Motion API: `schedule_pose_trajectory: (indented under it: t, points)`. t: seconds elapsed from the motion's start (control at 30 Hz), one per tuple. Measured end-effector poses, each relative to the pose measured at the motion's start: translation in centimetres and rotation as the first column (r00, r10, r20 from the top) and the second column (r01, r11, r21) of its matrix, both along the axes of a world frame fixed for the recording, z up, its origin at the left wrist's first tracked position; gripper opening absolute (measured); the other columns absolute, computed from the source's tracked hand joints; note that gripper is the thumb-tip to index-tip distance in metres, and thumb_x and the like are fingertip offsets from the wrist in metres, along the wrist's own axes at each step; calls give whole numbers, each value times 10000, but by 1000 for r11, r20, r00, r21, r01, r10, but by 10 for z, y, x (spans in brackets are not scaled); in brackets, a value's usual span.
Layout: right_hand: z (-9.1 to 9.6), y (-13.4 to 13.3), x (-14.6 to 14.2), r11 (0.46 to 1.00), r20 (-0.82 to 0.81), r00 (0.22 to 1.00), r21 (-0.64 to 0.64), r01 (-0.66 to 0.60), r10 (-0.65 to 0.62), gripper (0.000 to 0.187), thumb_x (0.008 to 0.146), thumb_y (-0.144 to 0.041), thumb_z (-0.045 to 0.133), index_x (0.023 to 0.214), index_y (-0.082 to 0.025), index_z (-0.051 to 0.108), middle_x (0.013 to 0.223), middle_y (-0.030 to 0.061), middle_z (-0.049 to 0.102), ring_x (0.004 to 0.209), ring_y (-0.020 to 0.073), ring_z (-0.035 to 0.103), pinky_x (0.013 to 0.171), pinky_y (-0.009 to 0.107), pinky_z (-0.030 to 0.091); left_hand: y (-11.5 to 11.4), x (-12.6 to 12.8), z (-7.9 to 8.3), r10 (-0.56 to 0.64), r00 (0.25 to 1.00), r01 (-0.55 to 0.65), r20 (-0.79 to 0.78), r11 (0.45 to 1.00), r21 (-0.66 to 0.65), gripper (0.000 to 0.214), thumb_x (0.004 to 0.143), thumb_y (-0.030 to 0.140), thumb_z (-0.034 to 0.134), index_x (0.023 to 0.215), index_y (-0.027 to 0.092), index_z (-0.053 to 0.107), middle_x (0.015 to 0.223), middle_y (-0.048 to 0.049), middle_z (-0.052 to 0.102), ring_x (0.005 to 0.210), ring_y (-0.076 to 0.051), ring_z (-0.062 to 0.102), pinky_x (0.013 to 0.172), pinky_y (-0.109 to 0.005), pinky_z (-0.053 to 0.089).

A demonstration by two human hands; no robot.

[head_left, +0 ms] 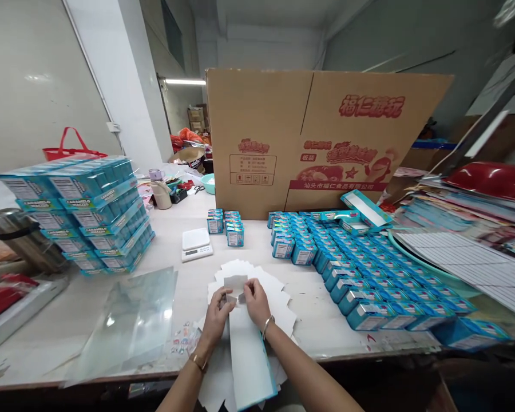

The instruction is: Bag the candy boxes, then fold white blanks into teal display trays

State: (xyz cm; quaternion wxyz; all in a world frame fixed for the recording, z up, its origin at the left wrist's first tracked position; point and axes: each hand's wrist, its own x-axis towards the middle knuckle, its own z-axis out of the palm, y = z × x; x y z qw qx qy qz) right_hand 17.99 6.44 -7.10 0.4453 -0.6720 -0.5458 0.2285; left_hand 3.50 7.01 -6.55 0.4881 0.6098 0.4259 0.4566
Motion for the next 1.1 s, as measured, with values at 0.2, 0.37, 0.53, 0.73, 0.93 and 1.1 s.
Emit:
schedule_pose_trajectory:
  t: [0.2, 0.37, 0.53, 0.73, 0.93, 1.1]
  points:
    - [-4, -2, 1, 996, -172, 985, 85, 38, -23, 467, 947, -476, 188, 895, -190, 554, 860, 50, 582, 839, 174, 537, 791, 281, 427, -11, 4, -3, 71, 962, -35, 264, 990, -138, 739, 787, 426, 599, 1420, 223, 276, 1304, -110, 540, 1190, -235, 524, 976, -358, 426]
    - [13, 3, 30, 960, -103, 959, -65, -271, 264, 349, 875, -448, 432, 756, -163, 595, 719, 17, 592, 710, 155, 543, 678, 262, 431, -9, -6, -3, -29, 964, 94, 264, 967, -235, 545, 786, 459, 589, 1257, 188, 540, 1361, -103, 513, 1232, -274, 487, 1026, -399, 392]
    - [45, 14, 46, 757, 392, 648, -353, -549, 653, 289, 778, -354, 592, 1024, -214, 653, 959, 58, 676, 868, 207, 616, 742, 299, 446, -10, -3, -5, -10, 969, 71, 247, 969, -236, 531, 799, 453, 582, 1271, 212, 540, 1385, -81, 489, 1271, -257, 450, 1065, -385, 349]
    - [55, 24, 6, 752, 763, 168, -528, -395, 624, 276, 743, -181, 614, 1010, -110, 620, 891, 153, 692, 852, 264, 663, 685, 342, 496, -7, -2, -7, -9, 969, 66, 246, 972, -224, 526, 788, 447, 596, 1256, 210, 555, 1352, -78, 525, 1272, -246, 451, 1096, -395, 311]
    - [56, 26, 2, 674, 737, 42, -591, -443, 674, 238, 724, -194, 640, 949, -118, 624, 890, 150, 699, 848, 271, 672, 689, 354, 517, -2, -3, -11, -18, 973, 73, 230, 969, -236, 535, 745, 452, 636, 1196, 166, 599, 1309, -101, 564, 1259, -266, 462, 1092, -412, 315]
    - [51, 15, 6, 754, 754, 195, -523, -398, 627, 229, 778, -121, 536, 995, -101, 604, 878, 163, 692, 871, 281, 667, 704, 365, 508, 4, -5, -2, -74, 987, 108, 142, 962, -252, 649, 722, 504, 626, 1227, 105, 551, 1315, -146, 548, 1236, -283, 481, 1056, -405, 357]
